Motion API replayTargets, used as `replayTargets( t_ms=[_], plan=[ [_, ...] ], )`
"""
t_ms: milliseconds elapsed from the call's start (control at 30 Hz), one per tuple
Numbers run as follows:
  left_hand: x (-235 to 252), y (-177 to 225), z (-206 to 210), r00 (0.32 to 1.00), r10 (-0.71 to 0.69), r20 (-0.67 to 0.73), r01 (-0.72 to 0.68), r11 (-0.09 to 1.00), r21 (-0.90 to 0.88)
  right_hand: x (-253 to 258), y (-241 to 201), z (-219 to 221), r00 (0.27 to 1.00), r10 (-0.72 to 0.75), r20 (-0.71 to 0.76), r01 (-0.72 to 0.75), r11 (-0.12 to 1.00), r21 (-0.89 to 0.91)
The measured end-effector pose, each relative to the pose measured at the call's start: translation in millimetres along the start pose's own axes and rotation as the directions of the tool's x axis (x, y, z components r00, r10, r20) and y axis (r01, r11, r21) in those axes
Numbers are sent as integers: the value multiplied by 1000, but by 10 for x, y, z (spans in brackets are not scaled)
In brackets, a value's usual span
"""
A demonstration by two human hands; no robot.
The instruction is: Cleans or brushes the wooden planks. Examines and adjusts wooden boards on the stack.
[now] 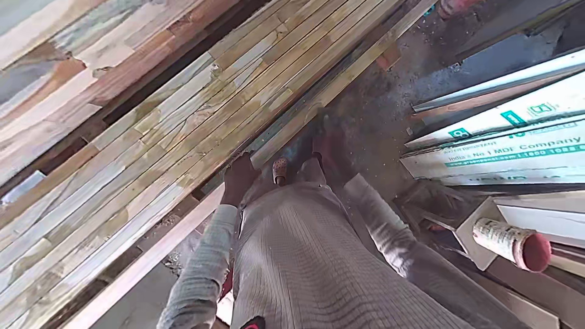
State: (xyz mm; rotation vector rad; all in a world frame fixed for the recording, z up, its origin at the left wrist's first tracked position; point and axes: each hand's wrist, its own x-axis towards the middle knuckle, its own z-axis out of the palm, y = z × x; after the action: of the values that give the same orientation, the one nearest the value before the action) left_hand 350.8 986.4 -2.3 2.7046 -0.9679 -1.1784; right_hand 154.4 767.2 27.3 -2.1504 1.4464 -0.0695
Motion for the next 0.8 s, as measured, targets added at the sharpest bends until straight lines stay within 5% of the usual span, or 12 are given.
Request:
replayTargets(
  t_ms=[133,233,333,400,467,600,700,800],
  plan=[
    [-165,135,144,989,-7,-146,17,998,63,631,-161,-430,988,152,42,-149,987,-64],
    [-133,157,122,991,-25,-134,34,998,61,272,-474,-187,973,160,169,-145,984,-99],
    [-93,143,167,981,-36,-192,57,993,104,-536,-754,179,961,-42,275,60,996,-59],
    [-53,74,317,948,59,-313,17,972,235,-687,-888,123,900,-27,435,88,989,-122],
    [12,9,406,903,162,-399,-15,937,349,-616,-765,-85,890,-80,449,79,997,21],
    [52,-79,-147,987,143,78,-149,986,75,-338,-361,-340,986,-124,116,98,973,208],
    [127,-44,-200,992,85,91,-94,991,93,325,-191,-195,995,-79,65,71,990,119],
    [154,-56,-139,994,80,68,-87,990,107,198,-9,170,990,-103,98,103,995,-2]
  ],
)
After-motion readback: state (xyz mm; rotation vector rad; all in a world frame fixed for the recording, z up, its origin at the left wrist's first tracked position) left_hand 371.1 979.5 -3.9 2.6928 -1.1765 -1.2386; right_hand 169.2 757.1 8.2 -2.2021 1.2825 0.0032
